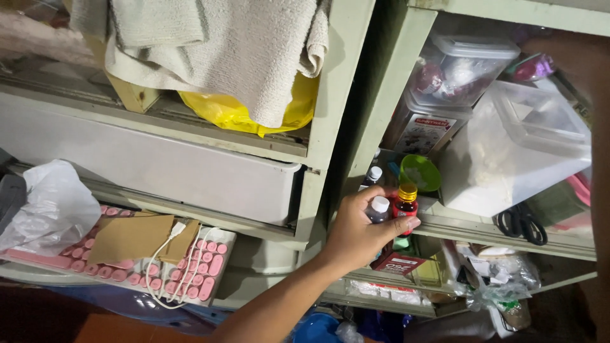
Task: The person mixes a reddish dough in a bowl using a wooden spatula, retrieves bottles and a spoon from a storage cabinet, and sifts dry ingredients into the bowl.
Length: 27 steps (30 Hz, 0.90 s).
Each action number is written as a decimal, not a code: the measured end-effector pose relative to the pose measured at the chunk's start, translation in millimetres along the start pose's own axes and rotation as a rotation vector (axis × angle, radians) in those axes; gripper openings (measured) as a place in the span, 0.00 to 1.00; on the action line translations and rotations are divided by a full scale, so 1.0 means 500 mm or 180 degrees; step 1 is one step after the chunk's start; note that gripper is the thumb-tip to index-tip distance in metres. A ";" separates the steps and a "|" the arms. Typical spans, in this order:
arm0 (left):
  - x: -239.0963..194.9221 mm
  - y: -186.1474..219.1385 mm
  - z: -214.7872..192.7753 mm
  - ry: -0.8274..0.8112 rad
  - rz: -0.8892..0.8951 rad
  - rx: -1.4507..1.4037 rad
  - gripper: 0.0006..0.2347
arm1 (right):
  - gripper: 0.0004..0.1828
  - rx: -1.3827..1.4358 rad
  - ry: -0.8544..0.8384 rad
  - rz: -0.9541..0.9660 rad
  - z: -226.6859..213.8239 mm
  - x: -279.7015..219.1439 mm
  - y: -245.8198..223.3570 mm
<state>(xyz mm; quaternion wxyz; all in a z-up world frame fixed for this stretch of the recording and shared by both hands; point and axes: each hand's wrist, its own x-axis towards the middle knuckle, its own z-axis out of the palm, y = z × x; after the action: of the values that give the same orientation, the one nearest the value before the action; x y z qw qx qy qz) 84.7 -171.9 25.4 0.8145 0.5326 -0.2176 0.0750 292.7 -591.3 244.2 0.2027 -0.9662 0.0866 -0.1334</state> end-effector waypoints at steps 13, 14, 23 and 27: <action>-0.002 0.027 -0.017 -0.0334 -0.0780 0.0323 0.15 | 0.20 0.0440 0.0189 0.0044 0.074 -0.086 0.079; -0.003 0.030 -0.014 -0.0336 -0.0768 0.0433 0.17 | 0.22 0.0475 -0.0054 0.0289 0.068 -0.130 0.049; -0.005 0.019 0.007 -0.0387 -0.0855 0.0185 0.20 | 0.25 0.0538 0.1268 0.0118 0.098 -0.231 -0.045; 0.001 0.010 0.004 -0.0287 -0.0915 0.0393 0.21 | 0.17 0.0459 0.1467 -0.0788 0.101 -0.246 -0.037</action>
<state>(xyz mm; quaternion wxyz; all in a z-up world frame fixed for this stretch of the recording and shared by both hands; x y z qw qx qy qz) 82.9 -171.7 30.8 0.7720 0.6101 -0.1703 -0.0530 193.0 -528.6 179.9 0.2281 -0.8967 0.0019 -0.3794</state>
